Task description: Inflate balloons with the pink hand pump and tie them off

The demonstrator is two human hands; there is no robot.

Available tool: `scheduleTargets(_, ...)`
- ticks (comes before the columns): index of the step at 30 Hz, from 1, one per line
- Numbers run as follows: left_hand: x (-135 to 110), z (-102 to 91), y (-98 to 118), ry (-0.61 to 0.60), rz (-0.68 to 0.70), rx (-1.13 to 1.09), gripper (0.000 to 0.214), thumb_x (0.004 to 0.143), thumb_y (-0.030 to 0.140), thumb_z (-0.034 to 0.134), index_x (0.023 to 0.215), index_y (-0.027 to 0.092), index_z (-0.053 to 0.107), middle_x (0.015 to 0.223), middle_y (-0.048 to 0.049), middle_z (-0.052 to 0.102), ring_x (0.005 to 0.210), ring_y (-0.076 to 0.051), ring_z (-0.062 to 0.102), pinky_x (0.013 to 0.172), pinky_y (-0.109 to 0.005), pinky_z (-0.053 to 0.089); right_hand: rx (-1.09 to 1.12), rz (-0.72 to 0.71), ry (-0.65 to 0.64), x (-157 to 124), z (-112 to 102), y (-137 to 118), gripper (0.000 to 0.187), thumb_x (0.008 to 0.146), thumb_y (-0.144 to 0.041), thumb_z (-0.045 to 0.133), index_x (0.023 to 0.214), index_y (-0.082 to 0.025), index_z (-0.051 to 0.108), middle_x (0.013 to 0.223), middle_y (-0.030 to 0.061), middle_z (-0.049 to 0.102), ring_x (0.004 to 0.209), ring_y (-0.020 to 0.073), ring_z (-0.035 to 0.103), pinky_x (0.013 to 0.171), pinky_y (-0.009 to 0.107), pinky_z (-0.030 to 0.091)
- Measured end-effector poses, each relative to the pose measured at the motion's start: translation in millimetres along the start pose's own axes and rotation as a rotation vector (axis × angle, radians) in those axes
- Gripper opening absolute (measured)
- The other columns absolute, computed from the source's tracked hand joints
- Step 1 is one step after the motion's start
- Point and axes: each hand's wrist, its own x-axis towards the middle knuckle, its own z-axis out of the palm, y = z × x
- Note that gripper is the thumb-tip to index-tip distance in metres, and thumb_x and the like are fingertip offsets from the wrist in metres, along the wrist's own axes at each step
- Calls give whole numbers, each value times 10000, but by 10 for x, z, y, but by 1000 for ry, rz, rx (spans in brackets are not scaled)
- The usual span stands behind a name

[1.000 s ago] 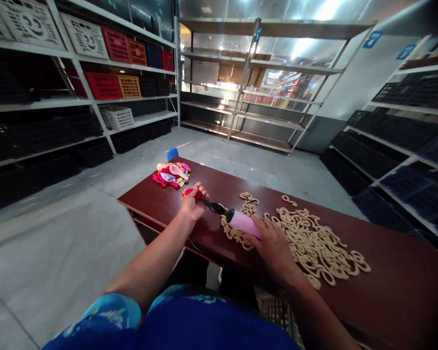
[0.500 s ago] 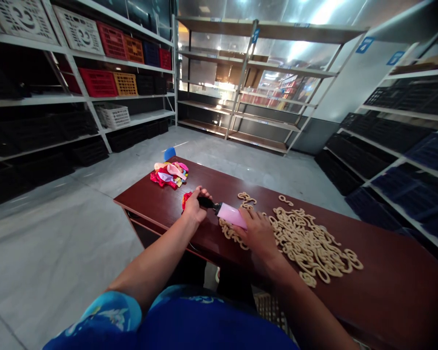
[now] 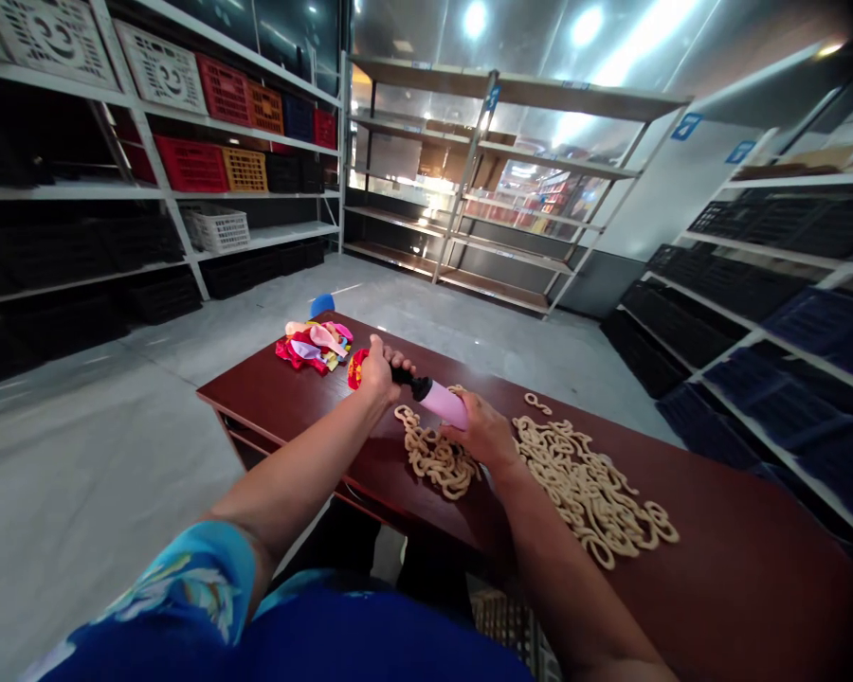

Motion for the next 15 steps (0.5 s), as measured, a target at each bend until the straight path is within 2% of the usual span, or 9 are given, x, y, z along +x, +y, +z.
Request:
scheduleTargets(2,70,118,59,24,57,18,478,825,520,394,511,192,245,405,38,292,372,-109,381,457,-273,413,-60,78,10,-24,7,101,481,742,-456,570,1132,-190,475,1021,85,586,913,209,544,744,291,391)
scheduleTargets(5,236,259,269,57,109,35,438,826,473,410,530,198,241,397,44,287,360,-104,369,430,-244,383,-145,171,51,-42,-10,266,354,751,-399,554,1023,-177,509,908,74,597,846,204,548,704,281,368)
scheduleTargets(9,439,378,501,79,163,60,367,811,386,430,547,204,253,400,53,281,346,-95,357,404,-219,352,-182,254,33,-30,-26,398,337,728,-389,566,993,-191,501,846,47,601,781,198,560,652,277,358)
scheduleTargets(12,443,411,381,90,181,82,336,805,355,425,556,202,259,406,58,284,336,-90,351,394,-212,341,-158,304,-11,-15,-12,397,348,726,-399,560,998,-194,492,851,45,609,756,191,568,612,268,351)
scheduleTargets(15,303,397,-2,78,158,101,341,813,366,423,561,199,264,408,60,288,339,-87,363,398,-209,344,-127,262,-28,-17,6,349,366,721,-417,558,998,-188,491,884,61,613,786,201,568,619,271,350)
